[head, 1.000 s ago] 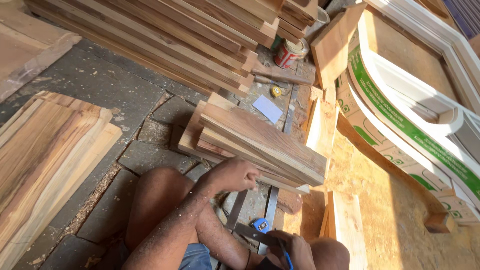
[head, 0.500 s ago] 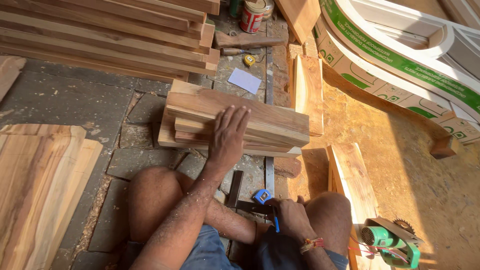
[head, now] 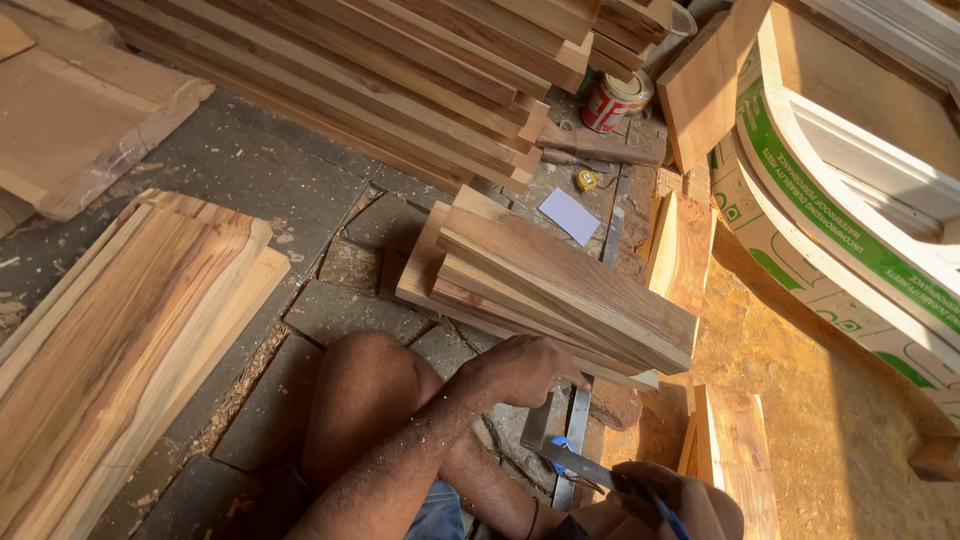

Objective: The person sits on the floor and uses a try square and a pen to mark lines on several wooden planks. They repeatedly position the square on the wood and draw straight lines along its edge, then move the planks to mark additional pieces.

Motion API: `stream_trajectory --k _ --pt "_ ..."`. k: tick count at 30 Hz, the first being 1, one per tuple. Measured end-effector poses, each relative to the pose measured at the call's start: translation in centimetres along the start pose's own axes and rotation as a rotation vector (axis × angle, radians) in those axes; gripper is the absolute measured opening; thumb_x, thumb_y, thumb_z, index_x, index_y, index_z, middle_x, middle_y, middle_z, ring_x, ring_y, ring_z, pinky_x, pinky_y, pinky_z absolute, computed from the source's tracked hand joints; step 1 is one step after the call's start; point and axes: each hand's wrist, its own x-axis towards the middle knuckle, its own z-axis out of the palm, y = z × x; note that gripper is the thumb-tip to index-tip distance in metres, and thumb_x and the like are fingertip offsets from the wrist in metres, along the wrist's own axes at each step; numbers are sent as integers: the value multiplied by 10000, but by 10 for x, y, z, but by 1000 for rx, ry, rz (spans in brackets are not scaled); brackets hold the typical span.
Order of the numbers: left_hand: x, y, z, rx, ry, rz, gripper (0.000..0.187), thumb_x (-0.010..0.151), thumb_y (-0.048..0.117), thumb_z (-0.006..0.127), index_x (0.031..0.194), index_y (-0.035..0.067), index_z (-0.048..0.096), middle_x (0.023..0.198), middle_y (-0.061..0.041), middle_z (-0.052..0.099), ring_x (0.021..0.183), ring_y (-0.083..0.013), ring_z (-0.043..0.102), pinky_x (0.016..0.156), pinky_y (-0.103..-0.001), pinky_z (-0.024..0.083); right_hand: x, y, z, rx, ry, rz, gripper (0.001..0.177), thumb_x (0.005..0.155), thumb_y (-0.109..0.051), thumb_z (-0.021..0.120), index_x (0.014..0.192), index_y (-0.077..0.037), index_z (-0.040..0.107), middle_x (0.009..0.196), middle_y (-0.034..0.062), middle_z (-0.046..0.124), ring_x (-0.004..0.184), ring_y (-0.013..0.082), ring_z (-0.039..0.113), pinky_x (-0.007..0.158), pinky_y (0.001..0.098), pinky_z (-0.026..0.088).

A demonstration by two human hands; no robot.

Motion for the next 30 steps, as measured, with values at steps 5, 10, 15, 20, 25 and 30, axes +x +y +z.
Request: stream_trajectory --k 5,10,15,20,25,30 --pt "-19 12 -49 -312 -40 66 529 694 -25 745 1215 50 701 1083 -165 741 980 -279 722 885 -407 583 46 19 -96 426 -13 -33 291 905 -213 741 1060 24 807 793 164 788 636 247 755 610 403 629" --pt "-34 1 -76 -880 -7 -162 416 838 257 842 1073 -61 713 905 -169 780 757 -230 767 626 -337 671 113 -83 -169 190 35 -385 180 856 -136 736 978 -31 816 800 103 796 639 203 749 592 366 608" --pt "-33 -49 -58 -1210 440 -199 457 868 270 830 1035 -133 690 951 -191 764 728 -187 771 549 -291 656 135 -202 -165 -84 660 -949 307 847 -94 832 1128 -43 721 1096 115 751 1013 212 717 878 355 573" --pt "-13 -108 -16 -1322 842 -451 651 881 309 859 1233 -118 515 1079 -232 704 806 -197 719 604 -290 598 140 -245 -86 376 169 -976 442 718 -61 887 1109 -64 682 1187 91 725 1082 206 688 857 331 587" --pt "-3 -97 -1 -1505 916 -606 755 829 343 822 1314 -37 385 1114 -246 662 684 -199 707 540 -292 646 158 -235 -27 406 171 -833 427 669 21 866 1059 -42 705 1057 92 654 884 161 639 719 303 587" --pt "-21 -83 -28 -1214 586 -672 592 927 322 737 1252 -70 436 925 -208 708 648 -200 735 531 -304 639 180 -200 -23 374 213 -836 224 830 60 794 1018 -44 730 1033 91 753 920 154 742 767 284 598"
